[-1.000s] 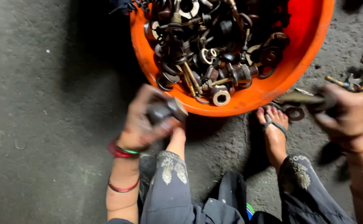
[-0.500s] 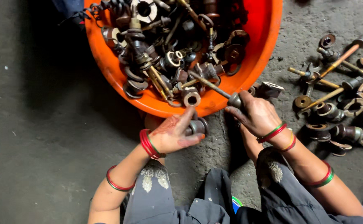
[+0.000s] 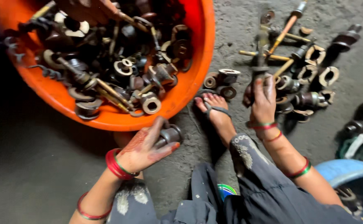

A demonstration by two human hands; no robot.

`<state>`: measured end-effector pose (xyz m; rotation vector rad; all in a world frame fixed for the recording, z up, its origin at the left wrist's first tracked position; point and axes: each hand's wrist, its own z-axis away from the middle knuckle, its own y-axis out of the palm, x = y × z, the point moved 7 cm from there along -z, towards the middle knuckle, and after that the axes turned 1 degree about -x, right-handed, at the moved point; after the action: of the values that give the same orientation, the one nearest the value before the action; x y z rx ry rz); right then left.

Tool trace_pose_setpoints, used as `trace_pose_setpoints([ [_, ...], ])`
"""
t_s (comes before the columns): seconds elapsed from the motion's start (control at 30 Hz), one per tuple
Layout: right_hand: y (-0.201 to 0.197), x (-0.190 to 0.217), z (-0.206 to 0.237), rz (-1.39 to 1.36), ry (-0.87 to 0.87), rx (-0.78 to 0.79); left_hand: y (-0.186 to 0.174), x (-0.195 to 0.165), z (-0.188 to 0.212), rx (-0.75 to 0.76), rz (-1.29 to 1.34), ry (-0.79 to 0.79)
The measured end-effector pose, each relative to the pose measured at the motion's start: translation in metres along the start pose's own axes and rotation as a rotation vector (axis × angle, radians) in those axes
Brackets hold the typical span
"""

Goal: The person sits on the floor and assembles metal fittings, screwing knob-shaped parts onto threaded rods and bolts by hand. They pick parts one at a time from an orange basin, thread components together, and place finished assemblies on the floor beside them.

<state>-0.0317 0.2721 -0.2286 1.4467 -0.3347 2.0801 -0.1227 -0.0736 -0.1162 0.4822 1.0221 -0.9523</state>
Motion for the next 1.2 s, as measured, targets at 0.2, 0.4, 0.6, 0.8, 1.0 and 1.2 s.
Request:
trace_pose_setpoints([
  [0.2, -0.051, -0.029, -0.031, 0.172, 0.020, -0.222, 0.005, 0.002, -0.006, -0.064, -0.054, 0.066],
  [0.4, 0.060, 0.010, 0.025, 0.010, 0.239, 0.490, 0.037, -0.016, -0.045, -0.051, 0.095, 0.011],
  [0.6, 0.066, 0.017, 0.027, 0.286, 0.297, 0.743, 0.055, -0.041, -0.057, 0.119, 0.159, 0.384],
  [0.8, -0.116, -0.035, -0.032, -0.466, 0.381, -0.138, -0.037, 0.057, -0.075, -0.589, -0.522, 0.226],
  [1.0, -0.164, -0.049, -0.048, -0.579, 0.318, -0.418, -0.058, 0.138, -0.110, -0.509, -0.628, 0.018],
  [1.2, 0.065, 0.069, 0.010, 0.594, -0.300, 0.244, -0.039, 0.113, -0.097, -0.567, -0.755, 0.291],
])
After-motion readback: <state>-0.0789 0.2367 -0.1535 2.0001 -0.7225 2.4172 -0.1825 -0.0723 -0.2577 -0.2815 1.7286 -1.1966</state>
